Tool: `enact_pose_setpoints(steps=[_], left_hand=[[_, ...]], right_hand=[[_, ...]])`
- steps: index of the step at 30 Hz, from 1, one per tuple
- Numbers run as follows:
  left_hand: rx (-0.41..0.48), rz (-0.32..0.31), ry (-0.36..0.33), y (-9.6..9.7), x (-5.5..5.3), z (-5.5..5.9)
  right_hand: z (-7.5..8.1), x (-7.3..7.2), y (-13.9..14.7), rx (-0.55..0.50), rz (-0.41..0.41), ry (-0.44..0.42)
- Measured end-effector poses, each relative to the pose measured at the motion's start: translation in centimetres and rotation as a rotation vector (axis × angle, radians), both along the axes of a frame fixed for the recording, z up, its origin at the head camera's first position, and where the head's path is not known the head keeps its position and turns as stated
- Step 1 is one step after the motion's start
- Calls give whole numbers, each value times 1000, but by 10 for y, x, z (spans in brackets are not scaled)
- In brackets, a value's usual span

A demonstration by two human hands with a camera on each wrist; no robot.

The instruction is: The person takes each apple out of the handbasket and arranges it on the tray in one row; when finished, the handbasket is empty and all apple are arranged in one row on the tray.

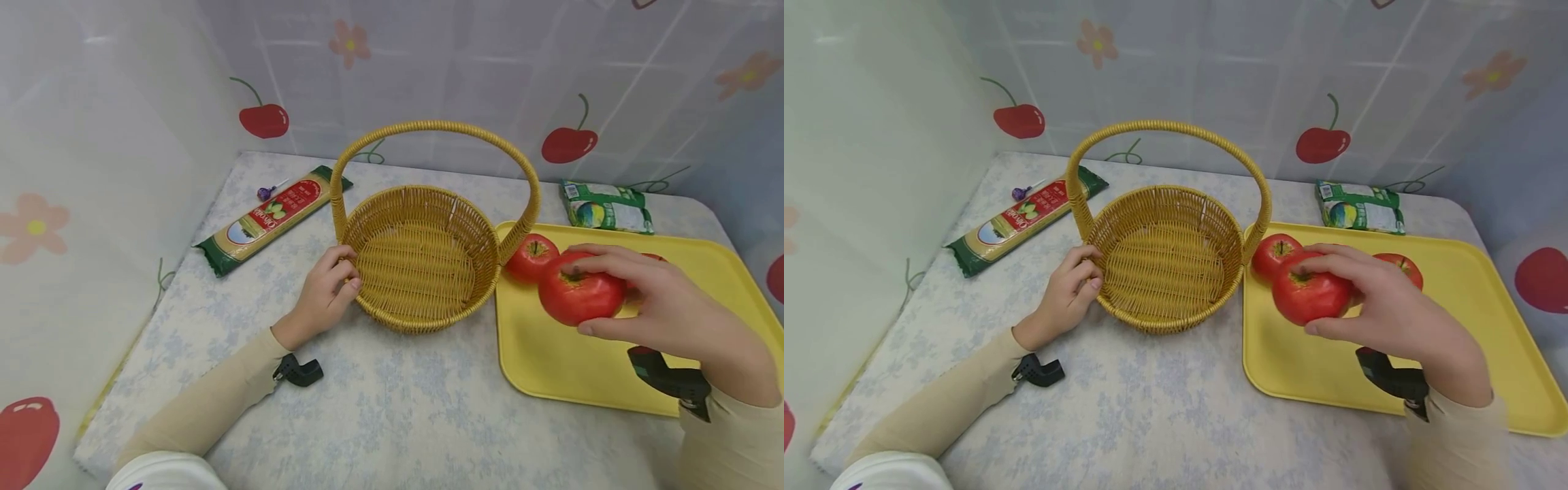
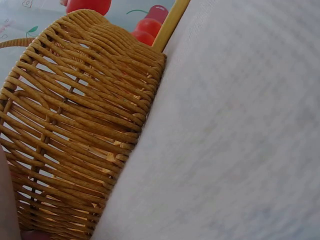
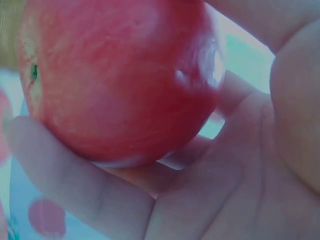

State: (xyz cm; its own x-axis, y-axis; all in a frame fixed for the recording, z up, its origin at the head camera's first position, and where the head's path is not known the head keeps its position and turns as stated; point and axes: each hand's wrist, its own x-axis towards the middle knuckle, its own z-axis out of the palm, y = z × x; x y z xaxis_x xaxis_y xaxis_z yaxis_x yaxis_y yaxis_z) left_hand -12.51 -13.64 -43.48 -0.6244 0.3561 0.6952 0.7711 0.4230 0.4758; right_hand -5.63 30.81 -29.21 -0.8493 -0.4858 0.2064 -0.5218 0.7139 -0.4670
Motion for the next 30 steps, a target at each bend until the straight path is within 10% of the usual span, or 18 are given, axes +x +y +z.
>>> enact_pose_setpoints(steps=[20,30], left_hand=[[-12,6,-29,0,0,2],[-8,12,-24,0,1,-1]], right_hand=[[-28,-13,120,-362,-592,-61],[-47,-22,157,-362,-830,-151]])
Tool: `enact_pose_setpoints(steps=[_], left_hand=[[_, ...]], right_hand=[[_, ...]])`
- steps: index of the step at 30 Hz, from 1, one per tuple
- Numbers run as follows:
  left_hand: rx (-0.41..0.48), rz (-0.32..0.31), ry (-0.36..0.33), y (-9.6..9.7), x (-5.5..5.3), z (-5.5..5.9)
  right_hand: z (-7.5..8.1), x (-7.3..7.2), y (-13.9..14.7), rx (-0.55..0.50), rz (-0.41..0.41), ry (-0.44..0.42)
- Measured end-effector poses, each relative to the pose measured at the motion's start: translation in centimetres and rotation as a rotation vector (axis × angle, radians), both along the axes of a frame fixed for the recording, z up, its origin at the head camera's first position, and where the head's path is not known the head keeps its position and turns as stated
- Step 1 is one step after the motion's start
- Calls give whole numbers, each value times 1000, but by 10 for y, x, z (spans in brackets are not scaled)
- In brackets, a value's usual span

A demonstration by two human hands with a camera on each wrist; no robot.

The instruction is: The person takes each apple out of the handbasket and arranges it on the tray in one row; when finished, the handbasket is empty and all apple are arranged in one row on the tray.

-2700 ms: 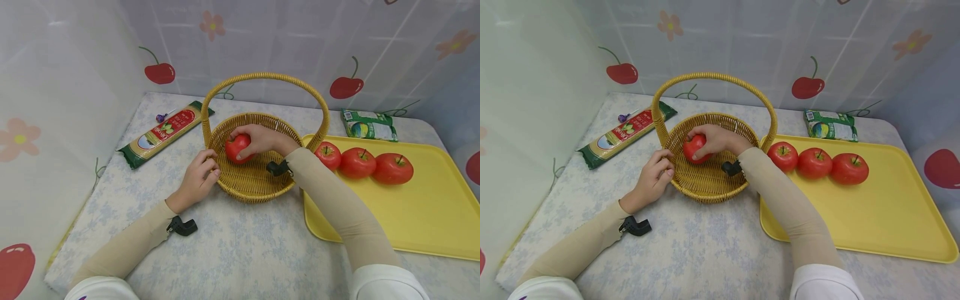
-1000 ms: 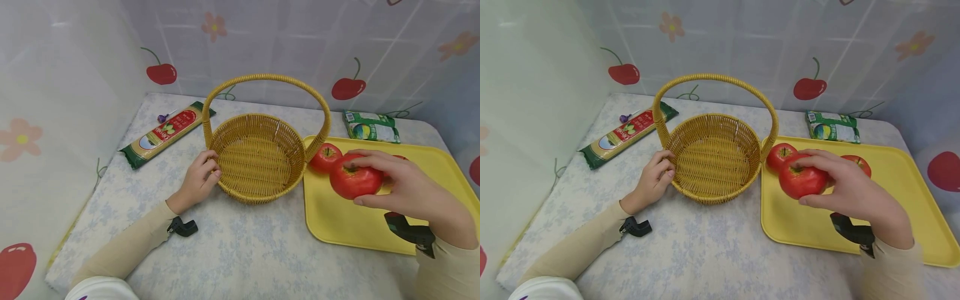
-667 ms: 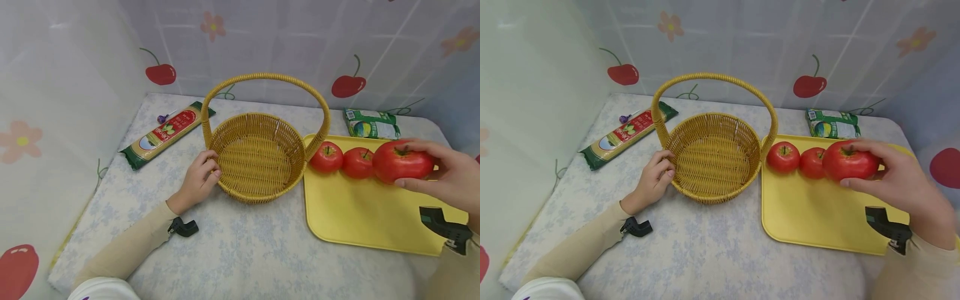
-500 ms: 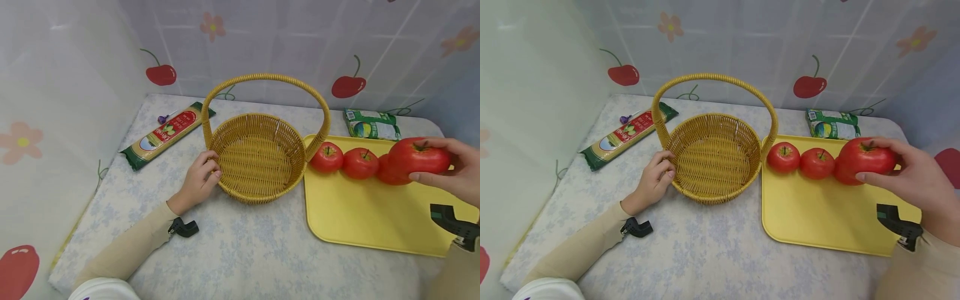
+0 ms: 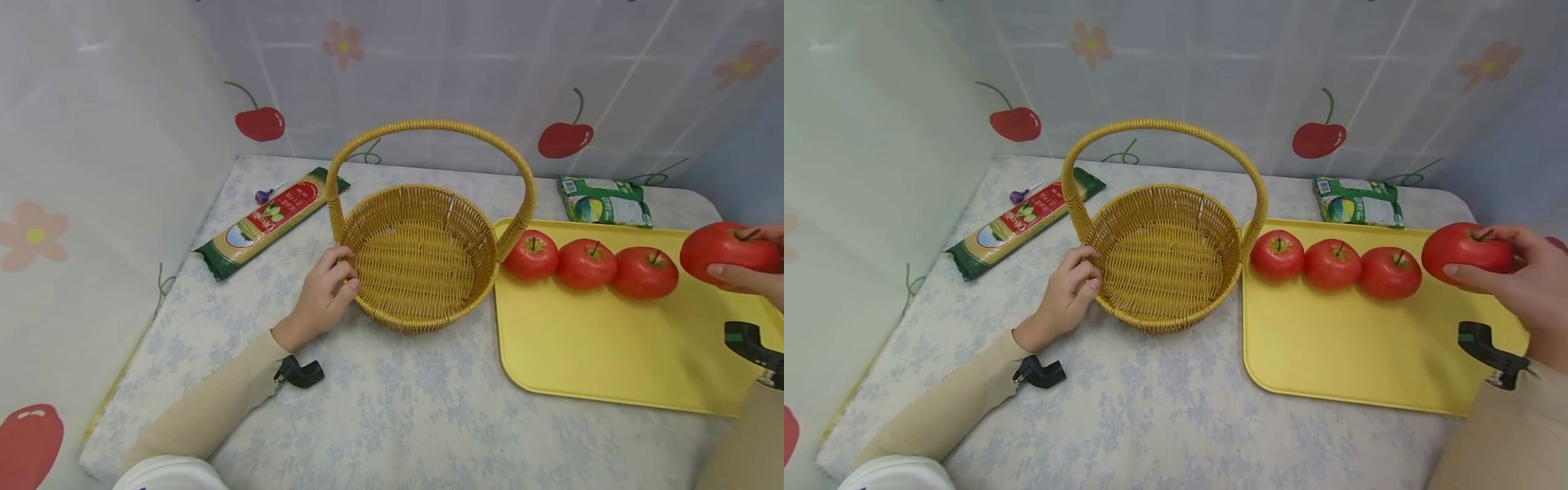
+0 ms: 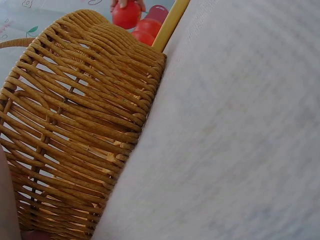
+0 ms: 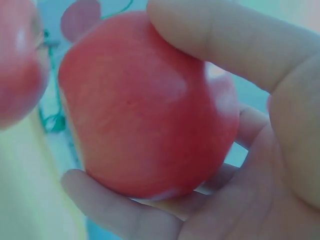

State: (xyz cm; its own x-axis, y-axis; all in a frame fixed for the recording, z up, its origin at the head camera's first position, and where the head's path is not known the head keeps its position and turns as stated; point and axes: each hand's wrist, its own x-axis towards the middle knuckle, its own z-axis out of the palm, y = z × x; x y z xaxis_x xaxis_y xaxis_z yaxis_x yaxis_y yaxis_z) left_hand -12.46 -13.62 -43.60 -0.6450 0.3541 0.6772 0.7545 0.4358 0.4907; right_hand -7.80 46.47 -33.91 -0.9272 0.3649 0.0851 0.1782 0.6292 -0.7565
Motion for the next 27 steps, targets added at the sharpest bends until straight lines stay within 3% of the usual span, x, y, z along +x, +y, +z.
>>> enact_pose_setpoints(steps=[4,9,12,15,22,27], left_hand=[[1,-1,-9,0,0,0],[3,-4,-15,1,0,0],[4,-4,-13,1,-1,0],[4,-3,-13,1,-1,0],[-1,0,-8,0,0,0],[-8,4,-12,-1,0,0]], right_hand=[[-20,-8,23,-183,8,-17],[-68,-23,75,-189,-17,-48],[-86,-29,93,-159,-26,-81],[-83,-26,85,-126,-43,-131],[-49,-16,43,14,-39,-251],[-60,-22,51,77,-56,-294]])
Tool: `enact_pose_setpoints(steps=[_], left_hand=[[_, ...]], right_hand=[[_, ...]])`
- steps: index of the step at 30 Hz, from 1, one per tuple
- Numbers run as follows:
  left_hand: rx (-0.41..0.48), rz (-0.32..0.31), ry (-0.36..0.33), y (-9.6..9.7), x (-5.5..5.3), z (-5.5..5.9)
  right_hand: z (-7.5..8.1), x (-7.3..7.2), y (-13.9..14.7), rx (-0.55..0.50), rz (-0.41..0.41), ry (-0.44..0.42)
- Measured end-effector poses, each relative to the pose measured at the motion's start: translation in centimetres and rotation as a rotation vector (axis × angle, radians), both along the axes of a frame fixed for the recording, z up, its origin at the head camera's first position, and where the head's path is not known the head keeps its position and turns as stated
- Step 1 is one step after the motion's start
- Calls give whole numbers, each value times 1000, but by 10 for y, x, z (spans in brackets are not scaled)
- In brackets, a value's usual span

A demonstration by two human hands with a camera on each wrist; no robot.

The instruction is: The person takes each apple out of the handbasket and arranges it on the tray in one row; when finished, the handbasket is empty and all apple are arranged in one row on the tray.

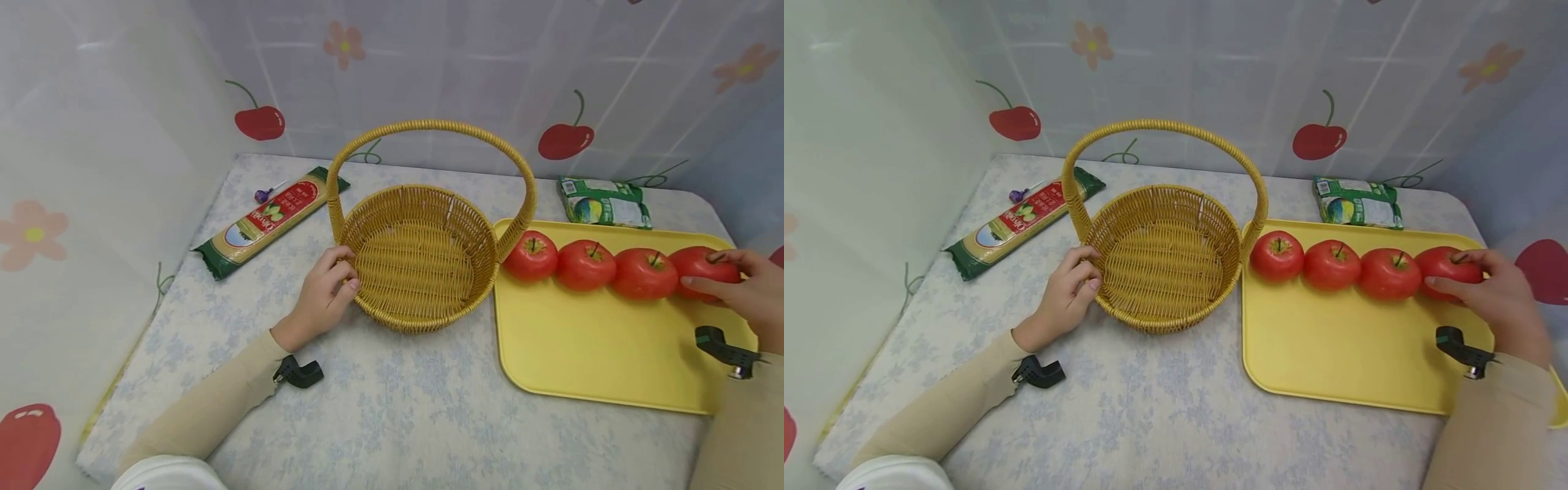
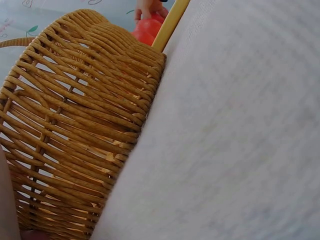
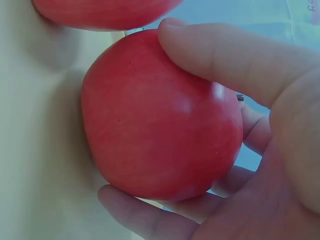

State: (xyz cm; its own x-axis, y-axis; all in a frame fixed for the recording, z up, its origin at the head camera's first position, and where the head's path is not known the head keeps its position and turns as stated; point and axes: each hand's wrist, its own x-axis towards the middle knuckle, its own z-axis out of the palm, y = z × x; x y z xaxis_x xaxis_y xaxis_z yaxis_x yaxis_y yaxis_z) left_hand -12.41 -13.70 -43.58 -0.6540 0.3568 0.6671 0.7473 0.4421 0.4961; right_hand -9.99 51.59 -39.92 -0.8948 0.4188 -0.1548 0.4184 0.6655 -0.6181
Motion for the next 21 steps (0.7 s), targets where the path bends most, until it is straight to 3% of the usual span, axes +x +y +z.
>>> enact_pose_setpoints(steps=[4,12,15,19,21], left_hand=[[9,-3,12,0,1,1],[9,-5,15,0,1,3],[11,-7,15,0,1,3],[15,-14,15,1,0,2],[16,-15,16,1,0,1]], right_hand=[[-10,-5,14,-20,6,17],[-34,-11,40,-191,-22,128],[-26,-6,31,-188,-29,107],[4,7,-2,-233,-33,89],[11,10,-10,-252,-28,98]])
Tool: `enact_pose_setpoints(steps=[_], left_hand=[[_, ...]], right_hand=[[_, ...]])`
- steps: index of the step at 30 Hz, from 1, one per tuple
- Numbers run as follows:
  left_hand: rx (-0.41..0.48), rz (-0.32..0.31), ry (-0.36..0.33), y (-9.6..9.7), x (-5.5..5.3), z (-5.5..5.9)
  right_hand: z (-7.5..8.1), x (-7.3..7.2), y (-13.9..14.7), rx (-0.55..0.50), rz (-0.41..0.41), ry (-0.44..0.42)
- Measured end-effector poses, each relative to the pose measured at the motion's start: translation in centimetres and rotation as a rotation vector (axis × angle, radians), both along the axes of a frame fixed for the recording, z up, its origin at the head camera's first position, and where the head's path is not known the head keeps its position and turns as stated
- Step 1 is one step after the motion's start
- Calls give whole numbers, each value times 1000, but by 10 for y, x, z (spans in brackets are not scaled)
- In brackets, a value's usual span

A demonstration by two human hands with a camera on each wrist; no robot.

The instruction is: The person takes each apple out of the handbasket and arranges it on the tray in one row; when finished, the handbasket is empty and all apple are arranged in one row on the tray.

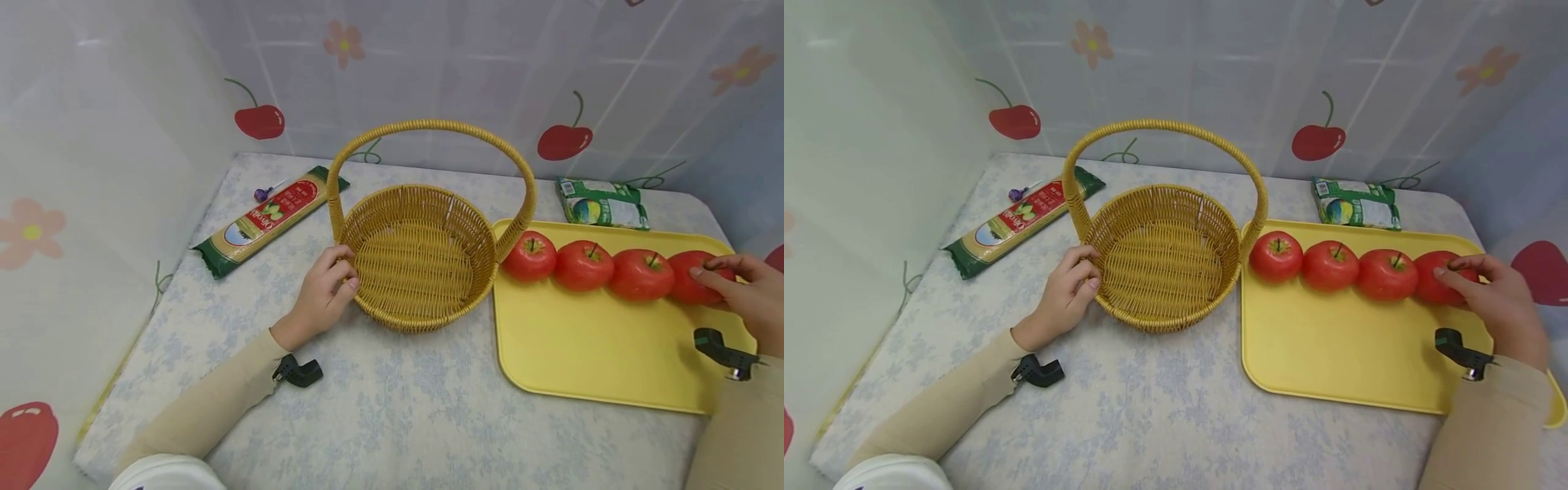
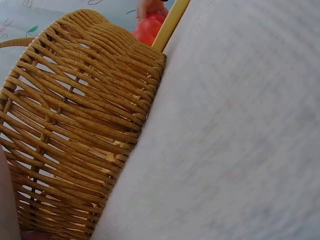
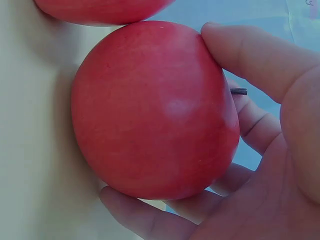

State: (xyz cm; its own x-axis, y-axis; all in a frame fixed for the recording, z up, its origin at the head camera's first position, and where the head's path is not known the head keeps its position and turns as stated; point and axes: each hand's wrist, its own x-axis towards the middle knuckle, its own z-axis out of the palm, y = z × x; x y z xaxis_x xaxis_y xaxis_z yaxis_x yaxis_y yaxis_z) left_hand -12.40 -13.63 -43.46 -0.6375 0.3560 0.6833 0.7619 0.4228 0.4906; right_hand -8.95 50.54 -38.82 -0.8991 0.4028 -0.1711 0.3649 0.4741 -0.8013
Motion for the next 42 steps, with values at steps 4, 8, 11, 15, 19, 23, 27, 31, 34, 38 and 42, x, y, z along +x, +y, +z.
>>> enact_pose_setpoints(steps=[4,8,11,15,19,23,27,31,34,38,42], left_hand=[[0,1,4,0,0,-1],[-5,3,9,0,-2,-1],[-3,2,6,0,-3,-1],[8,7,8,1,-4,-3],[3,7,1,1,-4,-6],[-66,0,-52,-2,-2,-1],[-174,6,-95,-9,1,13],[-254,-5,-108,-19,-1,29],[-297,-10,-111,-26,-6,39],[-350,4,-125,-36,-10,50],[-386,29,-137,-44,-13,59]], right_hand=[[-8,-2,9,5,3,8],[-23,-9,25,60,3,-14],[-34,-16,38,103,1,-21],[-44,-24,52,140,5,-8],[-52,-25,60,208,4,-39],[-65,-26,73,216,-61,-48],[-73,-32,85,232,-131,3],[-46,-30,60,273,-126,0],[-4,-21,16,266,-80,-36],[35,-11,-30,275,-21,-81],[48,-9,-44,303,22,-88]])
